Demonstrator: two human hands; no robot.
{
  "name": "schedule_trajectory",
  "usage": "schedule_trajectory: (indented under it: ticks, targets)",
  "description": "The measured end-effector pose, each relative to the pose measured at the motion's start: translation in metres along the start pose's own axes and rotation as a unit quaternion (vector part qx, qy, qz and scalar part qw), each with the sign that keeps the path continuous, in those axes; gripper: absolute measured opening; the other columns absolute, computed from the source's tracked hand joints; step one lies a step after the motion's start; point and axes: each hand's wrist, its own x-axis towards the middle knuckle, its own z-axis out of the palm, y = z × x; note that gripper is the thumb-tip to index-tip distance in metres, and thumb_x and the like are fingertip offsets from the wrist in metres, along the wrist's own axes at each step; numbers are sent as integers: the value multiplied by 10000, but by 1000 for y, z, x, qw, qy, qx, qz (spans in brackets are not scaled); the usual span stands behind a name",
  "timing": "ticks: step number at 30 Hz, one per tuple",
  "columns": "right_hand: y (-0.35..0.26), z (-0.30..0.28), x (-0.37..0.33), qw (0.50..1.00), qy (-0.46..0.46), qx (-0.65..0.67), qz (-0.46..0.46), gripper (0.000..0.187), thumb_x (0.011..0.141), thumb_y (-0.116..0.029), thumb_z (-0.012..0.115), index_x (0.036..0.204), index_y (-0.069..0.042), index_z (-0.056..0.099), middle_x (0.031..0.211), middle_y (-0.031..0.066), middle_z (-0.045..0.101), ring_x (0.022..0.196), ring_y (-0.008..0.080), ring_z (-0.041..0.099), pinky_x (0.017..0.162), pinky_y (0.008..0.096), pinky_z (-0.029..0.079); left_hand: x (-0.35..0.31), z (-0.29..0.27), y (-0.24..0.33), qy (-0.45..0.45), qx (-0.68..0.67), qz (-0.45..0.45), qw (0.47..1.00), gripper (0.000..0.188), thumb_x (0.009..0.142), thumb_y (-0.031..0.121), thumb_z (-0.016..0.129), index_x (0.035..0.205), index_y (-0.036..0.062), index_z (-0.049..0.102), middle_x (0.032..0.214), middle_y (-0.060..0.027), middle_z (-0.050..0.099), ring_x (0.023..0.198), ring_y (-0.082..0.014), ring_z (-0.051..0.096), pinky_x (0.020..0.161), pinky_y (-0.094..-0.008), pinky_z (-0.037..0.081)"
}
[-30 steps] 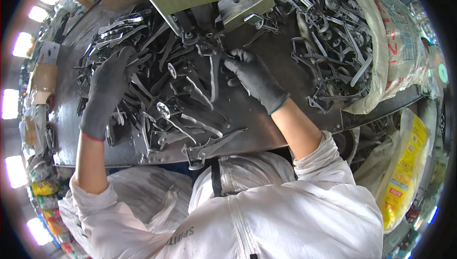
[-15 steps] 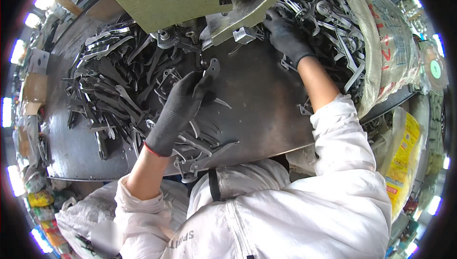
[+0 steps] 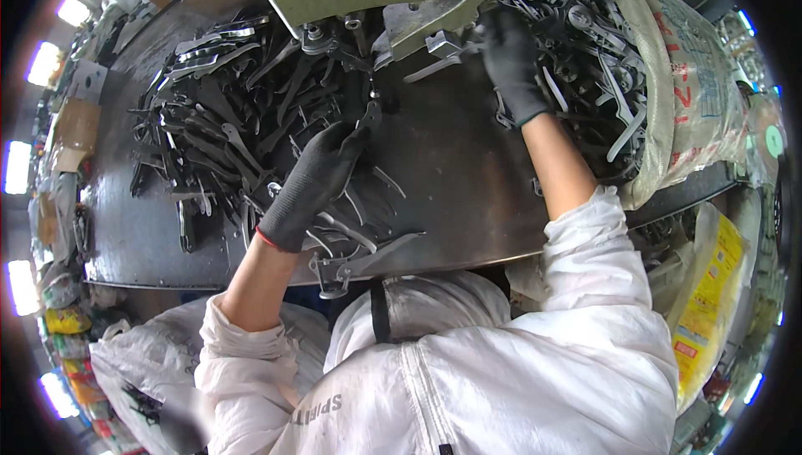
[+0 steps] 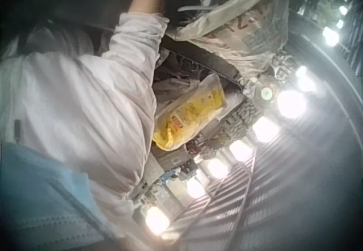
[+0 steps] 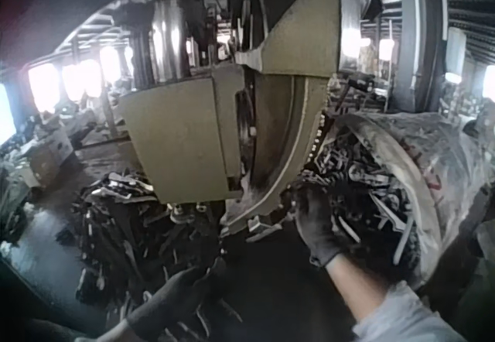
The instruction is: The person puts on gloves and picks up metal components from a table. They place each component into a machine, press a foot pedal to process it, and then move the finished part to a different pile.
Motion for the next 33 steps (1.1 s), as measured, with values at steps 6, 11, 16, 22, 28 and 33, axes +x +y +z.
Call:
schedule_trajectory:
  ticks: [6,11,16,22,28,33]
  targets:
    - [-32,-40,8,797,259,492,234,392,1077,-447,503,1019,-94,664,1074,66,717,910,187,679,771,357,555,-13,-5,18,22,-2,-89,996,408,1069,368,604,1234,0,663,959,-40,703,769,-87,655,687,-259,524]
    - [-104,-39,-51,867,-242,393,187,300,1008,-185,642,1261,-23,652,1023,70,697,683,139,655,659,287,563,6,-12,10,64,-242,-55,967,373,1077,359,584,1154,8,686,940,-25,699,705,-91,637,634,-240,500]
    - [-108,4,-70,689,-244,576,366,194,994,-171,705,1126,-33,741,972,29,747,860,107,687,799,253,558,14,-3,30,59,-257,-40,964,357,1071,333,605,1178,2,684,917,-13,702,730,-88,639,646,-241,496]
    - [-154,8,-74,804,-242,500,211,226,1003,-107,676,1202,-1,698,1106,54,734,993,119,679,900,299,558,35,-6,12,14,-201,-30,979,328,1081,250,580,1243,-24,659,1002,-66,717,814,-138,691,719,-290,570]
    - [-151,25,-80,827,-277,444,205,332,1004,-204,709,1250,15,668,1081,88,742,976,125,685,836,299,573,46,-13,4,21,-185,-71,980,301,1076,173,551,1223,-68,655,1006,-72,727,824,-159,701,733,-310,568]
    - [-143,30,-90,813,-293,419,280,353,1028,-226,681,1286,11,633,1107,99,710,973,129,679,801,294,591,31,-25,8,97,290,78,949,246,999,170,640,1172,10,711,1002,-163,758,862,-287,736,784,-394,574]
